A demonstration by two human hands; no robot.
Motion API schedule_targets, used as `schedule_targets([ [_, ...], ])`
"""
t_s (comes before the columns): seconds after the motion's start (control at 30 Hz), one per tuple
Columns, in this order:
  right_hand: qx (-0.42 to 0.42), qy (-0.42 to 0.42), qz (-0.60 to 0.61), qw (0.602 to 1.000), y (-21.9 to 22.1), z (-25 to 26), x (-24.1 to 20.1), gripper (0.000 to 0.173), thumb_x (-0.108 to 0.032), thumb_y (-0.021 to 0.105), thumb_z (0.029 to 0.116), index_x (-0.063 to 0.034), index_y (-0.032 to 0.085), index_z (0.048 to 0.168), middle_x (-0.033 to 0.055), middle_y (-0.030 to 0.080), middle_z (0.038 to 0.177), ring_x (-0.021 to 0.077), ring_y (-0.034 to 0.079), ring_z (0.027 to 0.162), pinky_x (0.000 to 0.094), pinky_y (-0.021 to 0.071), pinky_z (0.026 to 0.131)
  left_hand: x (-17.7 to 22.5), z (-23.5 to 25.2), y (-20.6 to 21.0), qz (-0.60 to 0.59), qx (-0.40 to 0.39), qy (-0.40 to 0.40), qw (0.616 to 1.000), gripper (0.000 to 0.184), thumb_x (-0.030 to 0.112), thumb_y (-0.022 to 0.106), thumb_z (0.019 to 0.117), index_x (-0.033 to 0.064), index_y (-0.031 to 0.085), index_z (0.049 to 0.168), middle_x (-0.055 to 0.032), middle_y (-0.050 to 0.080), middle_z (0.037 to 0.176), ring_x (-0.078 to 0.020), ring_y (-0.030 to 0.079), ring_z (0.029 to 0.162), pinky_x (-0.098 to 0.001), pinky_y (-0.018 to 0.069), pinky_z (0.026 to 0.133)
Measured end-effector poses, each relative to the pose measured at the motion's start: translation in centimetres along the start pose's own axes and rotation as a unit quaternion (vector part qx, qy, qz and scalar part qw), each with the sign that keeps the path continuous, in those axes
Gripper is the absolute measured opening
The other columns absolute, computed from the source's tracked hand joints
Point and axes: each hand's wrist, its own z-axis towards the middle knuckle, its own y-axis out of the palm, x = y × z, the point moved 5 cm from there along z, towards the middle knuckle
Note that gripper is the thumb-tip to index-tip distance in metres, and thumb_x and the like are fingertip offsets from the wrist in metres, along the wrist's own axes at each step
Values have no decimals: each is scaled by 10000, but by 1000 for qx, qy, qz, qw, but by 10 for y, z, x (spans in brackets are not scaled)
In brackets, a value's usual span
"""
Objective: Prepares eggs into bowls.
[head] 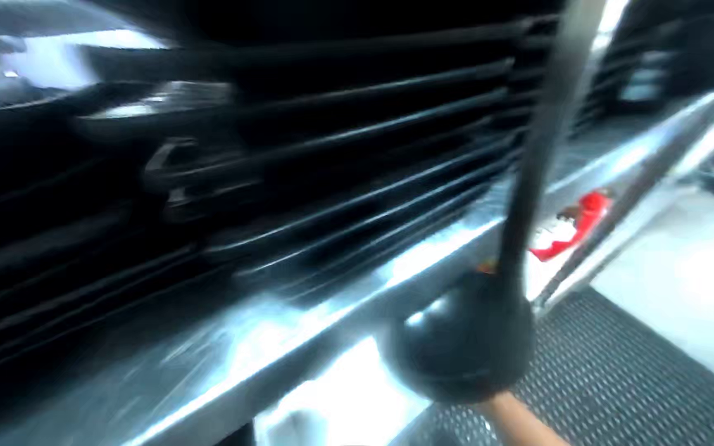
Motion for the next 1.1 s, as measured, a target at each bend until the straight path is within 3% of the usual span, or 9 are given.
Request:
schedule_targets([
  [0.1, 29, -4, 97, 995, -26, 10, 33, 370, -339, 460, 1064, -103, 608, 1307, 113, 703, 1050, 224, 679, 793, 400, 579, 696, -36, 17, 44, -103, 133, 242, 956, 467, 308, 472, 1079, -104, 687, 1133, -298, 709, 1069, -396, 700, 1047, -558, 528, 956],
  [0.17, 50, -16, 130, 990, -30, 5, 34, 336, -307, 502, 1055, -91, 606, 1290, 109, 697, 1005, 220, 674, 777, 400, 581, 695, -16, -16, 56, -186, 117, 388, 895, 298, 193, 552, 1044, -64, 701, 1052, -233, 726, 942, -317, 723, 885, -485, 581, 815],
  [0.23, 63, -48, 121, 990, -26, -7, 26, 328, -137, 531, 979, -67, 561, 1298, 105, 667, 980, 206, 650, 756, 393, 574, 682, 16, -46, 88, -253, 19, 455, 853, 234, 122, 562, 1034, -34, 717, 1114, -190, 744, 1021, -260, 735, 937, -425, 600, 873],
  [0.4, 78, -169, -157, 970, -50, 1, 39, 587, -152, 696, 873, -78, 522, 1429, 116, 681, 1244, 203, 701, 1052, 419, 602, 912, 54, -43, 229, -247, -159, 351, 889, 228, 193, 603, 998, 58, 715, 1143, -97, 752, 951, -223, 724, 871, -453, 581, 839],
  [0.57, 110, -250, -359, 892, -59, -10, 59, 487, -175, 653, 928, -92, 595, 1405, 125, 595, 1404, 202, 591, 1279, 383, 494, 1093, 51, -15, 331, -143, -49, 389, 909, 269, 223, 553, 1013, 85, 750, 1133, -101, 766, 1063, -273, 737, 1013, -489, 577, 939],
  [0.73, 140, -283, -398, 861, -61, -11, 74, 486, -196, 646, 938, -121, 600, 1417, 128, 569, 1447, 224, 558, 1335, 382, 482, 1114, 74, -25, 358, -157, -6, 451, 878, 231, 164, 622, 982, 24, 756, 1107, -114, 764, 1049, -256, 743, 995, -426, 601, 923],
  [0.87, 156, -277, -434, 843, -66, -9, 81, 485, -292, 622, 972, -139, 588, 1431, 97, 586, 1448, 219, 591, 1303, 395, 505, 1087, 77, -10, 373, -166, -119, 411, 888, 369, 320, 552, 1040, 93, 712, 1283, -72, 683, 1345, -210, 645, 1257, -417, 506, 1097],
  [0.97, 182, -305, -445, 822, -71, -9, 87, 479, -340, 599, 992, -138, 595, 1426, 90, 605, 1434, 219, 592, 1309, 400, 498, 1098, 64, -3, 368, -131, 16, 426, 895, 321, 299, 561, 998, 137, 770, 1182, -90, 649, 1403, -340, 551, 1366, -500, 461, 1127],
  [1.1, 192, -317, -449, 813, -69, -12, 88, 464, -314, 609, 989, -138, 602, 1418, 101, 603, 1433, 218, 582, 1324, 386, 489, 1111, 41, 8, 375, -168, -98, 259, 946, 510, 259, 655, 965, 90, 584, 1440, -134, 632, 1395, -277, 665, 1197, -484, 541, 1024],
])
